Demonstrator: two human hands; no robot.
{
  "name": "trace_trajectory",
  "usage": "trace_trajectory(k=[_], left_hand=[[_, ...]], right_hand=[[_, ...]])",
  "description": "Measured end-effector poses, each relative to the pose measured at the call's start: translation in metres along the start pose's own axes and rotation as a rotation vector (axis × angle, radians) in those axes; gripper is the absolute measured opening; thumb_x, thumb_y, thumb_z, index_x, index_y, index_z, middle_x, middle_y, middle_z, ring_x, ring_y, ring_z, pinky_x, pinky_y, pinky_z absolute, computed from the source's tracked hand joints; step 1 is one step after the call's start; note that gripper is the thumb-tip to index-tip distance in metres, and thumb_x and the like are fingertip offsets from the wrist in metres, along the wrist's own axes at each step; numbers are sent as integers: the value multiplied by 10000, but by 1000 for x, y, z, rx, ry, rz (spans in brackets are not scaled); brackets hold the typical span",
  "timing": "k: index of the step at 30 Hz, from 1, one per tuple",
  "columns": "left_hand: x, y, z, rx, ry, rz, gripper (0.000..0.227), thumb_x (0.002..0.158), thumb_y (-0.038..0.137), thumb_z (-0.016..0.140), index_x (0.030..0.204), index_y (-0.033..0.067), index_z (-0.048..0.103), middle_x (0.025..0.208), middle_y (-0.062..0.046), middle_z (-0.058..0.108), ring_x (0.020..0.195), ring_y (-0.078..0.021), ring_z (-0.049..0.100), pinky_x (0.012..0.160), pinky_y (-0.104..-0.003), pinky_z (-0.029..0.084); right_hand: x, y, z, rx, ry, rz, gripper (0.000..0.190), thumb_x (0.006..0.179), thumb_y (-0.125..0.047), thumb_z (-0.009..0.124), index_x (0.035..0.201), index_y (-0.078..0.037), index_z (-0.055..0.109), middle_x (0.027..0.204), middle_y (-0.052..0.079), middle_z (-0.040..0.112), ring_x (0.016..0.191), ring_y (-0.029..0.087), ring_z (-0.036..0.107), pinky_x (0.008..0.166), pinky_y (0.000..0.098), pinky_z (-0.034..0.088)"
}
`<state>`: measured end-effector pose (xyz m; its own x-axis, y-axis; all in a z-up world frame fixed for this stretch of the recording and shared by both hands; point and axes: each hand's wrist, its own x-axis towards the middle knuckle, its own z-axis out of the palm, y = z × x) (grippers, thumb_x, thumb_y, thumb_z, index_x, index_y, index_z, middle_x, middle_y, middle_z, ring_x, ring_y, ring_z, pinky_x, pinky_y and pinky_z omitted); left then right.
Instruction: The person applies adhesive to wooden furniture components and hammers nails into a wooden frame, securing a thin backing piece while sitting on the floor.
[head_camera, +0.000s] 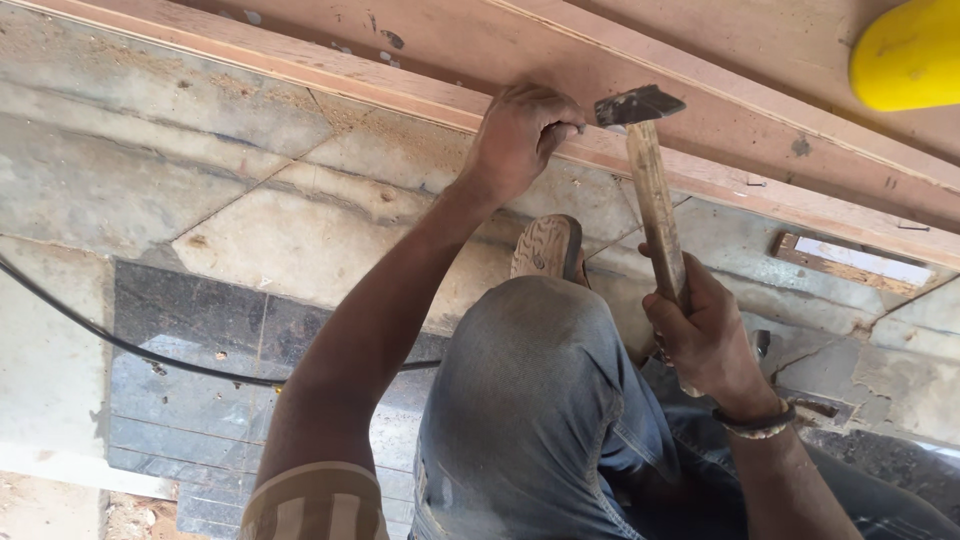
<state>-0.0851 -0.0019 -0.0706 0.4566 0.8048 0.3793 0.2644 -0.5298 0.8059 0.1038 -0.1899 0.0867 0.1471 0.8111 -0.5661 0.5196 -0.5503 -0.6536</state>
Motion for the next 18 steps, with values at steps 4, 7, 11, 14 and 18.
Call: trace_trajectory(k=[4,7,11,14,18], left_hand=[[-3,-3,4,-2,6,-5,68,906,45,743,935,102,721,927,-13,754,933,-215,701,994,-424,486],[-4,-6,8,-6,9,-18,70,899,53,753,936,108,730,917,-14,758,916,-213,701,982,-423,486],[-4,-8,9,22,16,-21,75,882,58,766,903,118,726,915,-14,756,922,-221,700,964,-413,490],[-1,-10,7,21,40,11,80,876,55,769,911,112,728,932,-21,753,938,-243,686,948,-413,484],[-4,-12,7,-7,5,9,77,893,45,762,934,100,727,949,-17,755,953,-250,675,950,-421,476]], right_hand=[[-5,-1,0,-52,54,-62,508,917,-97,573,1422,-46,564,557,-10,455,462,72,420,429,296,325],[-8,9,-1,-83,85,-144,489,936,-105,577,1417,-20,565,590,-12,449,502,67,432,452,285,353],[6,24,7,-158,32,-138,207,993,-140,613,1114,28,617,615,-6,503,499,93,471,429,300,382],[0,23,-4,-85,59,-213,233,1001,-142,596,1152,36,592,636,-4,520,517,87,486,423,293,383],[-7,28,-1,117,161,-445,346,1021,-127,527,1322,42,552,606,-37,529,452,54,492,376,254,366]])
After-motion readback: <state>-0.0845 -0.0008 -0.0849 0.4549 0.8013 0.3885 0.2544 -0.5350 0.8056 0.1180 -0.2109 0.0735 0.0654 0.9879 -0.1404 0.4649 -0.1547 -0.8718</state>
